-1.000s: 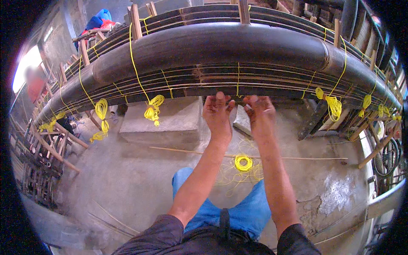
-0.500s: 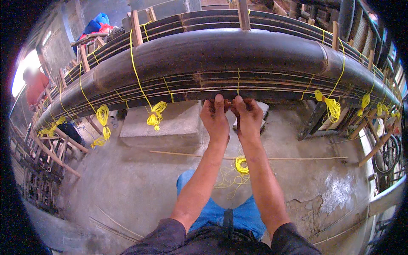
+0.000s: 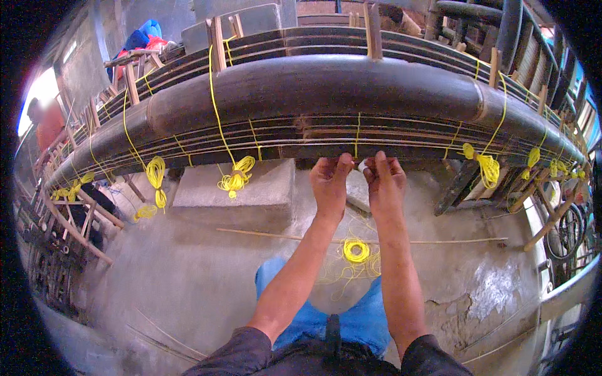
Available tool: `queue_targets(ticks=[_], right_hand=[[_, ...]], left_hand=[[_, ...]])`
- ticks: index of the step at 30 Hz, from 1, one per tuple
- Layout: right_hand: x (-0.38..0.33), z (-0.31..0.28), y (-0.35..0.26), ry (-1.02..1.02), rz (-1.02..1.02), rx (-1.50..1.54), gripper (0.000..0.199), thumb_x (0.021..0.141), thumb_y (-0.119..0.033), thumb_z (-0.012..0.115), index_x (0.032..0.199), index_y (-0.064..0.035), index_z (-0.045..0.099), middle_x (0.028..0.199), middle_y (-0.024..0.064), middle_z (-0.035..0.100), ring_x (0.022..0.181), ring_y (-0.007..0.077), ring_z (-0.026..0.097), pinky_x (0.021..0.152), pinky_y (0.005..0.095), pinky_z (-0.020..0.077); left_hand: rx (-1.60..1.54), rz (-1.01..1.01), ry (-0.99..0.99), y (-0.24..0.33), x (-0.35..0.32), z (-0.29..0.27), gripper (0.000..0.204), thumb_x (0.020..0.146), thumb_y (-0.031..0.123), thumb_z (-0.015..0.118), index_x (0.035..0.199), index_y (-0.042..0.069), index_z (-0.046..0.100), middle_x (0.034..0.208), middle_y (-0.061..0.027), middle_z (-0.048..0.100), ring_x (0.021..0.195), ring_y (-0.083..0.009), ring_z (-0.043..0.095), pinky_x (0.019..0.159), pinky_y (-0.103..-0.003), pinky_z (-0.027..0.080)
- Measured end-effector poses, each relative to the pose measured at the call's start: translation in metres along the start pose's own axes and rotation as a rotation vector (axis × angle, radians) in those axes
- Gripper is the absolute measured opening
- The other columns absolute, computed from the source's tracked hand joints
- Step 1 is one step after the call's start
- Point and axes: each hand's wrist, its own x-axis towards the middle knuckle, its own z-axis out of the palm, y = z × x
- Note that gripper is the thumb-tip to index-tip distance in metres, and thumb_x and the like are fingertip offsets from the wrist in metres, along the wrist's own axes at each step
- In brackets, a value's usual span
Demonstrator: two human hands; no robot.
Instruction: The person ties yellow rope around a bundle of long metal rods resting on a wooden frame. They repeatedly wrap and knot the rope at multiple points along the rods to secure them.
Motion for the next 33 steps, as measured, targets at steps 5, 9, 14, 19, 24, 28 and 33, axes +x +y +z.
queue_targets(ticks=[5,9,14,19,24,28,33], right_hand=[[0.013,-0.016,0.003,0.007,-0.053,-0.065,0.014,0.086,-0.015,0.062,0.084,-0.0034,0.054,0.083,0.0078,0.061,0.077,0.017,0.061,0.071,0.0295,0.0511],[0.004,-0.007,-0.002,-0.055,-0.09,-0.046,0.013,0.085,-0.012,0.064,0.084,-0.0032,0.054,0.082,0.0079,0.061,0.076,0.0175,0.062,0.071,0.0309,0.0517],[0.003,-0.005,-0.002,-0.057,0.009,0.019,0.015,0.085,-0.014,0.064,0.083,-0.0058,0.052,0.081,0.0057,0.06,0.075,0.0158,0.061,0.064,0.0279,0.0499],[0.002,0.0,-0.003,-0.01,0.004,0.029,0.016,0.085,-0.016,0.065,0.084,-0.0072,0.051,0.08,0.0046,0.06,0.075,0.0139,0.06,0.061,0.0249,0.0481],[0.005,-0.011,-0.004,-0.073,-0.026,-0.108,0.017,0.085,-0.017,0.065,0.087,-0.006,0.051,0.08,0.0047,0.06,0.075,0.0128,0.058,0.065,0.0253,0.0482],[-0.006,0.001,-0.004,-0.102,-0.09,-0.014,0.018,0.085,-0.016,0.064,0.085,-0.0048,0.051,0.08,0.0055,0.06,0.072,0.0126,0.057,0.066,0.0255,0.0486],[-0.003,-0.004,-0.004,-0.029,-0.061,-0.02,0.017,0.085,-0.015,0.064,0.085,-0.0044,0.05,0.079,0.0062,0.059,0.073,0.0131,0.057,0.066,0.026,0.0492]], left_hand=[[-0.145,-0.051,0.001,-0.006,-0.005,0.024,0.012,0.085,0.014,0.065,0.086,0.004,0.059,0.078,-0.0023,0.062,0.071,-0.0082,0.057,0.065,-0.022,0.046],[-0.092,0.026,0.043,-0.006,-0.008,0.029,0.013,0.085,0.014,0.065,0.085,0.004,0.058,0.079,-0.0015,0.061,0.072,-0.0076,0.055,0.066,-0.022,0.044],[-0.111,0.011,-0.004,-0.006,-0.004,0.02,0.013,0.084,0.015,0.066,0.087,0.005,0.057,0.079,0.0001,0.059,0.073,-0.0065,0.053,0.065,-0.023,0.043],[-0.231,-0.043,0.05,0.01,0.004,0.03,0.013,0.084,0.014,0.065,0.092,0.006,0.058,0.083,-0.0004,0.059,0.073,-0.0069,0.054,0.063,-0.024,0.045],[-0.252,0.019,-0.018,0.007,0.0,0.035,0.015,0.084,0.012,0.065,0.095,0.005,0.058,0.088,-0.0006,0.06,0.075,-0.0083,0.055,0.066,-0.025,0.046],[-0.182,0.048,0.085,0.01,-0.008,0.04,0.015,0.083,0.011,0.066,0.094,0.004,0.059,0.089,-0.0007,0.061,0.078,-0.0089,0.056,0.068,-0.025,0.046],[0.033,0.13,-0.047,0.019,-0.007,0.03,0.013,0.083,0.01,0.065,0.092,0.003,0.06,0.088,-0.0009,0.062,0.08,-0.0085,0.055,0.07,-0.024,0.045]])
